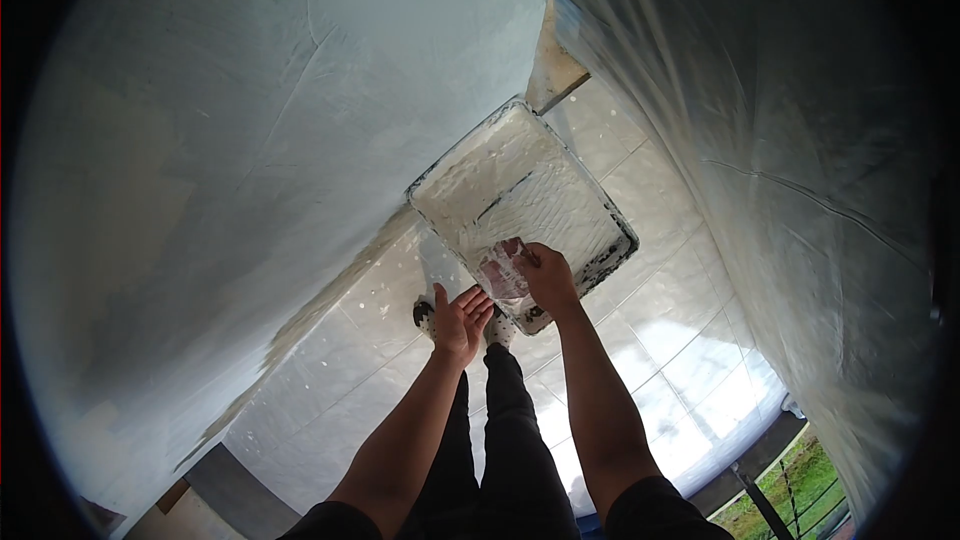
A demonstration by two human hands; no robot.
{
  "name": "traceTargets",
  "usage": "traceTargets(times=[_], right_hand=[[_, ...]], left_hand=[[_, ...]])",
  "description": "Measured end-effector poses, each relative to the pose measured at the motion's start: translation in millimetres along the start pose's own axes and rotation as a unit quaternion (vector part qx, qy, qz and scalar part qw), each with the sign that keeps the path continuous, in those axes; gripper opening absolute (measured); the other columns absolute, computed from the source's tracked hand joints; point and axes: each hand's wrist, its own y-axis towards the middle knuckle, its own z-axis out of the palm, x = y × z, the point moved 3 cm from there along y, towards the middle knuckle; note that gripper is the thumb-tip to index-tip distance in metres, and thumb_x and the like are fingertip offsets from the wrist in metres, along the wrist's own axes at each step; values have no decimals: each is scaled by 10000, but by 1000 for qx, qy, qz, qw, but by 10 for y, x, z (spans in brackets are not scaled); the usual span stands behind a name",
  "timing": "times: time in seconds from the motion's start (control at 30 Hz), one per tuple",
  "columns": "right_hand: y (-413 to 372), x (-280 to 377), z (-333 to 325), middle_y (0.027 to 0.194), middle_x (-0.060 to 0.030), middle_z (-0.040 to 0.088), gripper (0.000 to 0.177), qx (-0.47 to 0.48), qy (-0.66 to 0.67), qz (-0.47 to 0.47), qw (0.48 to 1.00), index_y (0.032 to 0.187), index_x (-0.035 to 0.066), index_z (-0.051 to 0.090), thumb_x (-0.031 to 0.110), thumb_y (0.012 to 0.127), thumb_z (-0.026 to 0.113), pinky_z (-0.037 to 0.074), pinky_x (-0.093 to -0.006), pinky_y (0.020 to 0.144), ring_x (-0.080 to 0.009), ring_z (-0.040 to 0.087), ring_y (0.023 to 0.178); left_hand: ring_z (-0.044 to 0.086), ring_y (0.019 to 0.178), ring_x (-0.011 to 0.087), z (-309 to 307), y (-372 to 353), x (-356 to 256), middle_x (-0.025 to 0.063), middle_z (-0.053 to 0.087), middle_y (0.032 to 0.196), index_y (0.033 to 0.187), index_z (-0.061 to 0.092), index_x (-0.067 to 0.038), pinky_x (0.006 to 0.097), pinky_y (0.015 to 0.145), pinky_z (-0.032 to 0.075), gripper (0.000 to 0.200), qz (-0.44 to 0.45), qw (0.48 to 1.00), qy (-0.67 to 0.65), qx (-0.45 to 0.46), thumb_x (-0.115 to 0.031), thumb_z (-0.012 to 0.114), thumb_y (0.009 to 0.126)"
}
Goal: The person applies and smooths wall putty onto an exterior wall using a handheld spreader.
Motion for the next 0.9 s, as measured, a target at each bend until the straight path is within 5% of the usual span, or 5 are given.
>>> traceTargets(times=[0.17, 0.27, 0.57, 0.73, 0.9], right_hand=[[33, -208, -30, 747, -16, 633, 161, 18, 271, 96, 958, 944, -9, 658, 150, 918, 658, 463, -305, 621, -100, 570, 673], [-170, 39, -180, 768, 27, 601, 110, 9, 437, 156, 886, 953, 8, 656, 116, 932, 648, 449, -261, 601, -79, 545, 656], [-947, 1137, -633, 973, -41, 606, 354, 125, 637, 53, 759, 1258, 32, 531, 35, 908, 586, 481, -331, 738, -159, 580, 825], [-1553, 2253, -768, 931, -28, 617, 386, 120, 595, 76, 791, 1247, 92, 535, 121, 871, 614, 466, -343, 617, -173, 615, 826], [-1614, 2998, -484, 1137, -128, 644, 364, 270, 565, -88, 775, 1272, 46, 509, 160, 931, 565, 599, -442, 774, -284, 668, 1016]], left_hand=[[423, 1335, 343, -58, 21, -18, 246, 473, 1386, 1371, 417, 103, 442, 1164, 290, 1015, 18, 1000, 10, -20, -791, 310, 903], [451, 1316, 331, -122, -79, -117, 231, 513, 1355, 1348, 454, 84, 432, 1149, 302, 998, 34, 998, 20, -52, -797, 314, 898], [494, 1304, 297, 61, -1489, -637, 212, 555, 1342, 1346, 477, 76, 415, 1143, 329, 849, 149, 986, 73, 32, -657, 222, 1000], [424, 1365, 346, 226, -2594, -1069, 259, 475, 1421, 1406, 400, 98, 452, 1172, 281, 932, 229, 966, 92, 73, -704, 211, 969], [411, 1378, 349, 131, -3478, -1599, 186, 467, 1465, 1457, 414, -14, 489, 1182, 263, 806, 365, 918, 44, 151, -659, 323, 984]])
